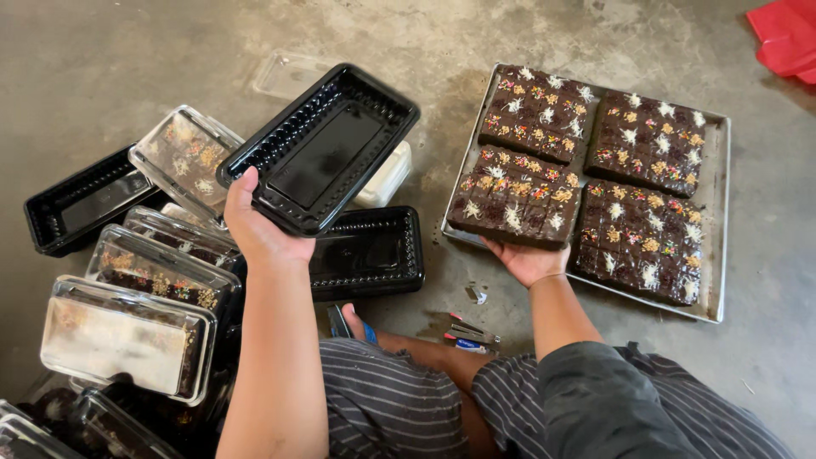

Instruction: The person places rectangular brownies into black plastic trays, closes them with clear lids, and staples the lids shut. The person stacks the finished packages on the floor.

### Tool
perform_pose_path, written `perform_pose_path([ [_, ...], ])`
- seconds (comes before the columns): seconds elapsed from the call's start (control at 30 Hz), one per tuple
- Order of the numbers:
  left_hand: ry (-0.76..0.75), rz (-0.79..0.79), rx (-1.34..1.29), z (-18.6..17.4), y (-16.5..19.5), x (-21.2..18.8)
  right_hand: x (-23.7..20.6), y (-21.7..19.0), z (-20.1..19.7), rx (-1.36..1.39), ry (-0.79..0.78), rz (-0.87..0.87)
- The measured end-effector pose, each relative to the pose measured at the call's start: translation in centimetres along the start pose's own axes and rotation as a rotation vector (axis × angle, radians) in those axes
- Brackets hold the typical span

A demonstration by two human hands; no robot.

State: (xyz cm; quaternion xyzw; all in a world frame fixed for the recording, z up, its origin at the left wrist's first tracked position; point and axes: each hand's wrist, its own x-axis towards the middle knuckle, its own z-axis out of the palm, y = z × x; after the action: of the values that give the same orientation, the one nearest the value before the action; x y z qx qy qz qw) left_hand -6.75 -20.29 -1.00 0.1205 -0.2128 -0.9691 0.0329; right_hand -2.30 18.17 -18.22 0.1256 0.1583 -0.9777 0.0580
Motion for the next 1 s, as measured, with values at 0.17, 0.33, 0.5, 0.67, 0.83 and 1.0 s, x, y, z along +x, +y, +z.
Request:
perform_pose_path([
  [0.17, 0.040, 0.054, 0.097, -0.8, -0.3, 0.6, -2.1, -2.0, 4.2, -0.095, -0.081, -0.024],
  [0.33, 0.008, -0.175, 0.125, -1.0, -4.1, 0.0, -5.7, -5.8, 10.7, -0.305, -0.241, -0.040],
  [0.5, -0.070, -0.462, 0.169, -0.2, -10.9, -3.0, -10.2, -8.3, 15.5, -0.607, -0.252, -0.049],
  [0.67, -0.205, -0.664, 0.270, 0.2, -13.8, -6.4, -13.6, -6.6, 15.7, -0.463, -0.351, -0.005],
  [0.83, -0.170, -0.697, 0.326, 0.2, -14.0, -7.9, -15.1, -4.7, 13.8, -0.435, -0.223, 0.080],
  [1.0, -0.209, -0.713, 0.320, 0.7, -14.7, -8.3, -14.5, -4.7, 12.7, -0.448, -0.246, 0.083],
])
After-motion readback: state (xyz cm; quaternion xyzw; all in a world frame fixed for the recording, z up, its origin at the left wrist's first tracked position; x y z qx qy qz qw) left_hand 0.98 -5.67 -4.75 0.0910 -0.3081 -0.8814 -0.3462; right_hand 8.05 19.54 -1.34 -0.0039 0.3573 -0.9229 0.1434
